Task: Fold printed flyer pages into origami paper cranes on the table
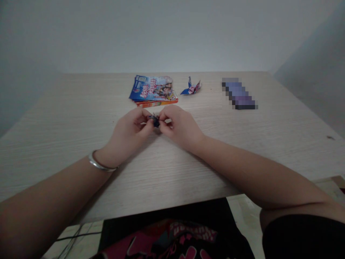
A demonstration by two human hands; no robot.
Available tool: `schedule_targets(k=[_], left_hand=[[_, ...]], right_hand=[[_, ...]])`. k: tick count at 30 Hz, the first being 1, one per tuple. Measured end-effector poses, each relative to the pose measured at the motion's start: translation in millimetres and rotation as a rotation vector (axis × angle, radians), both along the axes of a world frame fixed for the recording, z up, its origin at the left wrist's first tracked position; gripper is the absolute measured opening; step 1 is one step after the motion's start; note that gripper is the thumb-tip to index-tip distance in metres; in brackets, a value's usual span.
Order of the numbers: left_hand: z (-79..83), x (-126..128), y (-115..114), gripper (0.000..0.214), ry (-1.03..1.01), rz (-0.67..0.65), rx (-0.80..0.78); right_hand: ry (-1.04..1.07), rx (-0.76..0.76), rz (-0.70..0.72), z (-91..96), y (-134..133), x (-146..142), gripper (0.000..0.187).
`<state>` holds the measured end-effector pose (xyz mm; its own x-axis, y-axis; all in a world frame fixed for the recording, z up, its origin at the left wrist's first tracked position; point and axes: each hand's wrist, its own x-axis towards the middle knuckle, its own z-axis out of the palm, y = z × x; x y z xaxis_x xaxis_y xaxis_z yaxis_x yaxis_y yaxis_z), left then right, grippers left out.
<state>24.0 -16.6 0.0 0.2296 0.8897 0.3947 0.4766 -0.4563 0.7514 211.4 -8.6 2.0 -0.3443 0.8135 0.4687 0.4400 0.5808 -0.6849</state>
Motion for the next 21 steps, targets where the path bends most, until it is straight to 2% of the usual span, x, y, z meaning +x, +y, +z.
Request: schedule_targets(k=[4, 7, 10, 13, 16, 19, 21], left_hand=[[-5.2, -1.8, 4.1, 0.013, -0.058, 0.08, -0.028], [-8.0, -1.0, 5.5, 0.015, -0.127, 0.062, -0.052], [-6.4, 0.5, 3.4, 0.013, -0.104, 0.037, -0.049], [-2.5, 0.9, 0.7, 0.009, -0.063, -0.002, -0.012], [-2.2, 0.5, 0.9, 0.008, -0.087, -0.024, 0.003], [-7.3, 0.8, 4.7, 0.009, -0.16, -0.022, -0.057], [-12.0, 1.7, 7.8, 0.017, -0.234, -0.01, -0.121]], right_hand=[[0.13, -0.103, -0.061, -1.4, -0.4, -0.5, 0.011], [0.189, -0.188, -0.091, -4.1, 1.7, -2.0, 0.015], [0.155, -0.225, -0.074, -4.2, 3.2, -3.1, 0.016], [0.09, -0.162, -0.046, -1.4, 2.4, -2.3, 0.012], [-0.03, -0.031, 0.009, 1.7, 0.6, 0.3, 0.006], [-0.152, 0.085, 0.013, 3.0, -0.3, 2.8, 0.007], [-0.205, 0.123, -0.005, 2.7, -0.1, 3.5, 0.011]])
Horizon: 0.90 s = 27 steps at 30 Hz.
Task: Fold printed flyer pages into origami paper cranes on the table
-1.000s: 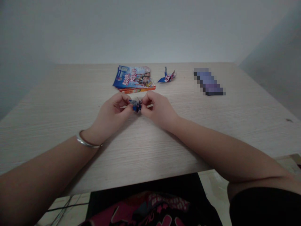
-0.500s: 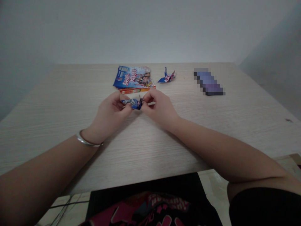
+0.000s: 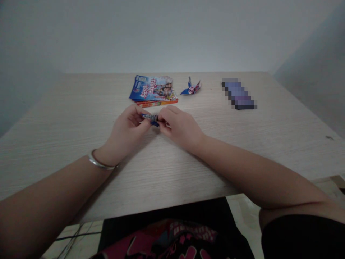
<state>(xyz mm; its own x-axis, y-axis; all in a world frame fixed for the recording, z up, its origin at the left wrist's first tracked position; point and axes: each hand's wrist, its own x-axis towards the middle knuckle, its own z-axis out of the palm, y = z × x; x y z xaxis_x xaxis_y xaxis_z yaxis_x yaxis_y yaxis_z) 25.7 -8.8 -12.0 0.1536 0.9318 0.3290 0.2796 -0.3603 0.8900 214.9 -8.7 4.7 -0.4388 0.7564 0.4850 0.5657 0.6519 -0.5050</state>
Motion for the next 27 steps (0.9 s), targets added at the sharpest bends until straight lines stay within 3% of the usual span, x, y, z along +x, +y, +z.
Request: schedule_targets(k=[4, 8, 15, 19, 22, 27], left_hand=[[-4.3, 1.7, 3.2, 0.033, -0.067, 0.006, -0.059], [-0.5, 1.3, 2.2, 0.008, 0.042, -0.03, -0.047], [0.9, 0.7, 1.5, 0.009, 0.003, 0.019, -0.061], [5.8, -0.7, -1.3, 0.013, 0.1, 0.048, 0.015], [7.7, -1.0, -2.2, 0.016, 0.125, 0.048, 0.023], [-3.8, -1.4, 3.4, 0.012, -0.025, 0.006, -0.041]], right_hand=[[-0.025, 0.039, -0.001, -0.6, 0.5, 0.0, 0.015], [0.064, 0.03, 0.032, 1.3, -0.5, -0.3, 0.015], [0.386, -0.257, -0.016, -6.6, 5.8, -3.5, 0.013], [0.432, -0.35, 0.014, -10.6, 7.4, -5.7, 0.022], [0.401, -0.336, 0.021, -7.6, 4.3, -5.6, 0.025], [0.374, -0.275, -0.004, -6.7, 3.1, -2.9, 0.023]])
